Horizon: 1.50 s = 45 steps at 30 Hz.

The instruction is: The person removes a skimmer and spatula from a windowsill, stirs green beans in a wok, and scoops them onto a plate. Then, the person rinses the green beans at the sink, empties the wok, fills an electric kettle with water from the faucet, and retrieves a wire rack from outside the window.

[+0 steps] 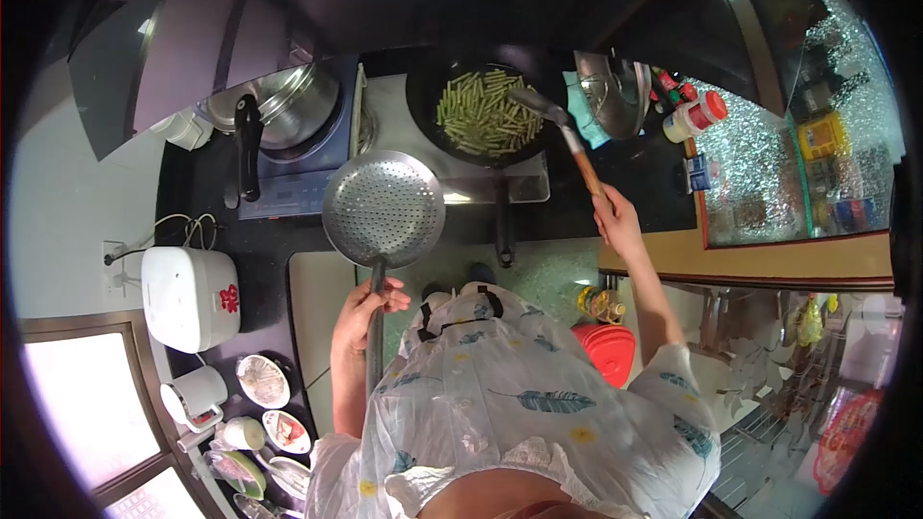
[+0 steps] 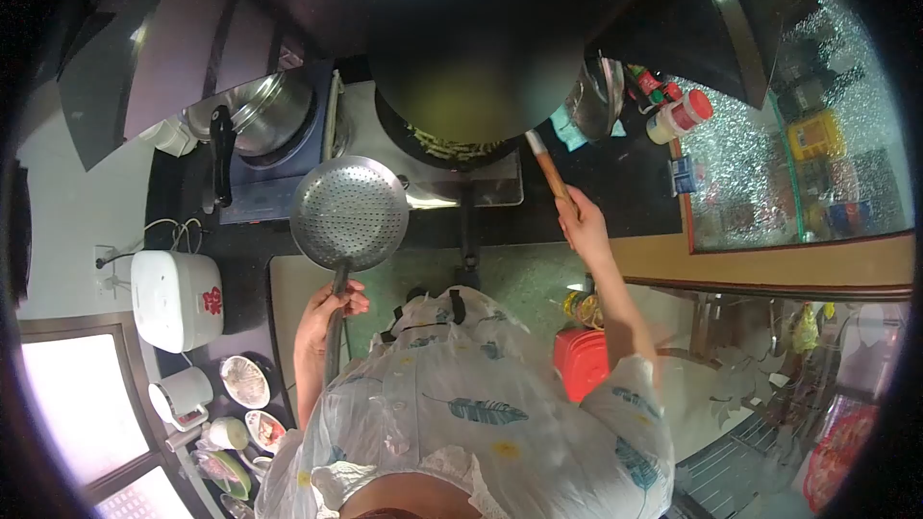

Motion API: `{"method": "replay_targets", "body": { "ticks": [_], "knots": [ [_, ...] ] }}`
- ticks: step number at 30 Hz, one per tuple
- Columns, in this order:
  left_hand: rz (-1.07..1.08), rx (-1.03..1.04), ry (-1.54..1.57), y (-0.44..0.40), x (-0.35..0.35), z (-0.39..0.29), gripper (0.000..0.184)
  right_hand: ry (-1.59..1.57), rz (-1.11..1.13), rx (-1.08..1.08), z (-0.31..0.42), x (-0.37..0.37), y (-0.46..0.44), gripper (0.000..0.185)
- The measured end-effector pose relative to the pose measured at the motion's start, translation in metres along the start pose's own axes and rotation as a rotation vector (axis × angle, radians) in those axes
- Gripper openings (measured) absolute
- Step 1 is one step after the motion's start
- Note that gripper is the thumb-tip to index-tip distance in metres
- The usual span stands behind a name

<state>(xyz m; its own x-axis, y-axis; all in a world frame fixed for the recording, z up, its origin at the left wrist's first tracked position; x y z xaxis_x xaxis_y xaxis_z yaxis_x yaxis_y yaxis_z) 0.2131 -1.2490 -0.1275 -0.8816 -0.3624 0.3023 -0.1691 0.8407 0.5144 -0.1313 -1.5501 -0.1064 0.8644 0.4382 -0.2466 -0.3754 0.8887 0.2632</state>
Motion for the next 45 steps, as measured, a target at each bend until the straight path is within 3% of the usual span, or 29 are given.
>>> {"method": "replay_targets", "body": {
  "ticks": [4, 10, 17, 22, 25, 27, 29, 31, 33, 35, 39, 44, 45],
  "knots": [
    [-0.018, 0.009, 0.004, -0.009, 0.011, -0.006, 0.029, -0.159, 0.053, 0.072, -0.012, -0.060, 0.030, 0.031],
    [-0.049, 0.022, -0.020, -0.018, 0.028, -0.019, 0.026, -0.052, -0.035, 0.284, -0.078, -0.134, 0.039, 0.033],
    [-0.105, 0.073, -0.021, -0.019, 0.053, -0.027, 0.029, 0.097, 0.260, 0.225, -0.136, -0.125, -0.038, 0.042],
    [-0.153, 0.089, 0.001, -0.013, 0.066, -0.015, 0.030, 0.316, 0.377, -0.007, -0.163, -0.116, -0.101, 0.038],
    [-0.231, 0.126, -0.026, 0.003, 0.077, -0.019, 0.028, 0.610, 0.324, -0.348, -0.189, -0.116, -0.135, 0.032],
    [-0.196, 0.153, 0.115, 0.004, 0.075, -0.003, 0.025, 0.856, 0.283, -0.377, -0.178, -0.109, -0.136, 0.033],
    [-0.179, 0.147, 0.167, 0.004, 0.074, 0.007, 0.025, 1.289, 0.175, -0.536, -0.162, -0.094, -0.130, 0.031],
    [-0.220, 0.138, 0.167, 0.009, 0.075, 0.012, 0.023, 1.487, 0.074, -0.480, -0.120, -0.066, -0.109, 0.026],
    [-0.265, 0.124, 0.182, 0.017, 0.078, 0.019, 0.023, 1.260, 0.474, -0.218, -0.102, -0.047, -0.097, 0.022],
    [-0.284, 0.155, 0.223, 0.024, 0.081, 0.026, 0.024, 0.571, 0.847, 0.254, -0.031, 0.010, -0.039, 0.024],
    [-0.346, 0.222, 0.294, 0.044, 0.081, 0.036, 0.023, 0.211, 1.402, 0.070, 0.046, 0.102, 0.041, 0.025],
    [-0.518, 0.443, 0.279, 0.071, 0.082, 0.027, 0.023, 0.155, 1.558, -0.100, 0.069, 0.208, 0.109, 0.032],
    [-0.599, 0.511, 0.283, 0.095, 0.074, 0.024, 0.024, 0.047, 1.628, -0.050, 0.077, 0.233, 0.136, 0.037]
  ]
}}
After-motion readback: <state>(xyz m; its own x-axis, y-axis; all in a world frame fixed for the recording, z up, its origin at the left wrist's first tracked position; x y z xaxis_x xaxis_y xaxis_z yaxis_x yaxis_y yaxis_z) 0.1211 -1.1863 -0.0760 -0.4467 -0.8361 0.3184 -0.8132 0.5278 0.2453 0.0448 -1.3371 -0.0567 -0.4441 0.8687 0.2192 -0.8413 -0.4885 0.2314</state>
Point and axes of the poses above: each hand's wrist, its own y-axis away from the middle knuckle, its own x-axis out of the palm, z = x × y, the point moved 3 cm from there along -y, towards the middle knuckle, and after that the axes turned 5 degrees about -y, right-handed, at the moved point
